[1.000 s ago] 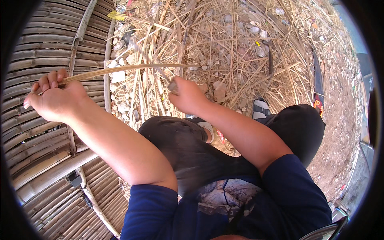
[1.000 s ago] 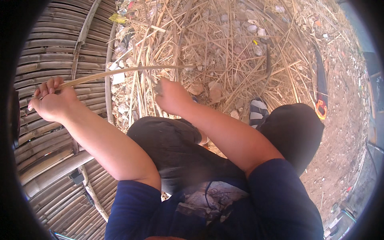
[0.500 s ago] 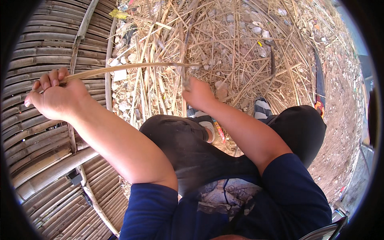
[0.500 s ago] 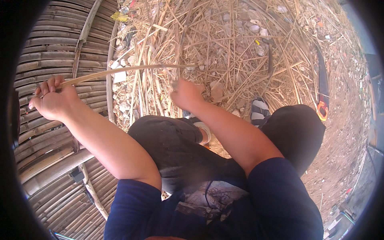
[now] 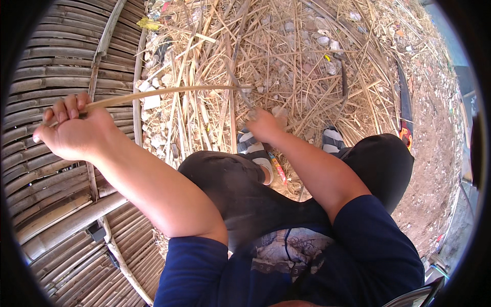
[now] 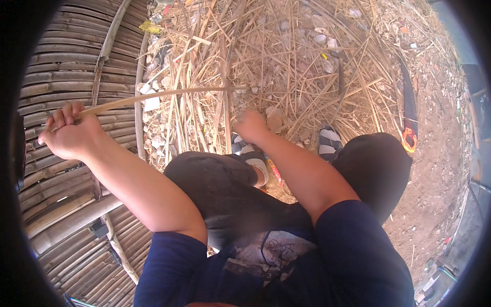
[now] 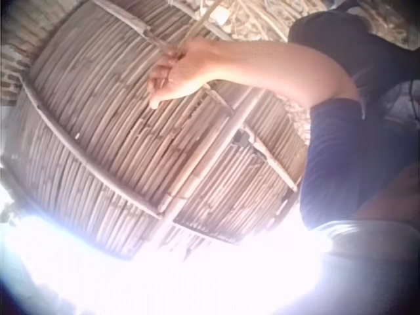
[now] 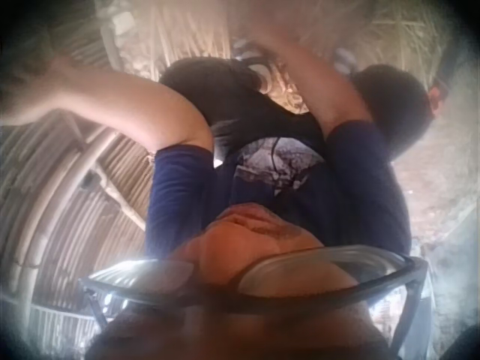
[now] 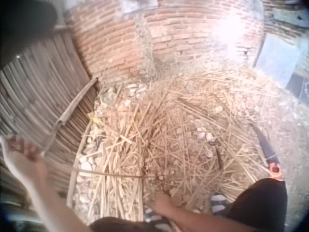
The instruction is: The person uses a cleaver-like knife and a hammer to split a length of bamboo and then whittles the edges of a bamboo strip by hand.
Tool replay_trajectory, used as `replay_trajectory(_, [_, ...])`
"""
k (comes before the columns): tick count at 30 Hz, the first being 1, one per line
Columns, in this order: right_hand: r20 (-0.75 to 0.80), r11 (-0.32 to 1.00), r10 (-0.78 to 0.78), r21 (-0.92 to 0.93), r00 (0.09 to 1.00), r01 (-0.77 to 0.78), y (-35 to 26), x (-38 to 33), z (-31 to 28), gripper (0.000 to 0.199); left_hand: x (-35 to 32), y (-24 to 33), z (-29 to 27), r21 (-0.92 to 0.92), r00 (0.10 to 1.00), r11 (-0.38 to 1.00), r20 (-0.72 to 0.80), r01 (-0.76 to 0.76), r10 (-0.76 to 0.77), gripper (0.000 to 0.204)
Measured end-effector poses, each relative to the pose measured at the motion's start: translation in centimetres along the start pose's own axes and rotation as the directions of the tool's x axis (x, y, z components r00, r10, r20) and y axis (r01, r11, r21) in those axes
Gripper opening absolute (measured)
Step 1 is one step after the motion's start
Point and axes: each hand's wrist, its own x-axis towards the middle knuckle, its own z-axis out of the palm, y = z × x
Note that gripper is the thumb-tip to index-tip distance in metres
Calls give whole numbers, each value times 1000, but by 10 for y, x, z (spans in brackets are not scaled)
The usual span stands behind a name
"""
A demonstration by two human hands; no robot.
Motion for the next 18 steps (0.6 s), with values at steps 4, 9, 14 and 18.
replay_trajectory(4, [-97, 913, -334, 213, 937, 348, -57, -4, 9, 43, -1, 2, 7, 0, 1000, 1000, -29, 12, -12, 29])
replay_trajectory(9, [30, 930, -296, 235, 955, 281, -59, -13, 11, 43, -1, 5, 1, 8, 1000, 1000, -8, -15, 15, 21])
replay_trajectory(14, [-27, 996, 13, -89, 1000, -15, 34, 13, 19, 43, 6, 2, 0, 13, 999, 1000, -49, -6, 7, 22])
replay_trajectory(18, [-65, 982, -21, 186, 998, 33, 6, 12, 20, 45, -2, -4, 8, 53, 998, 998, -67, -17, 20, 34])
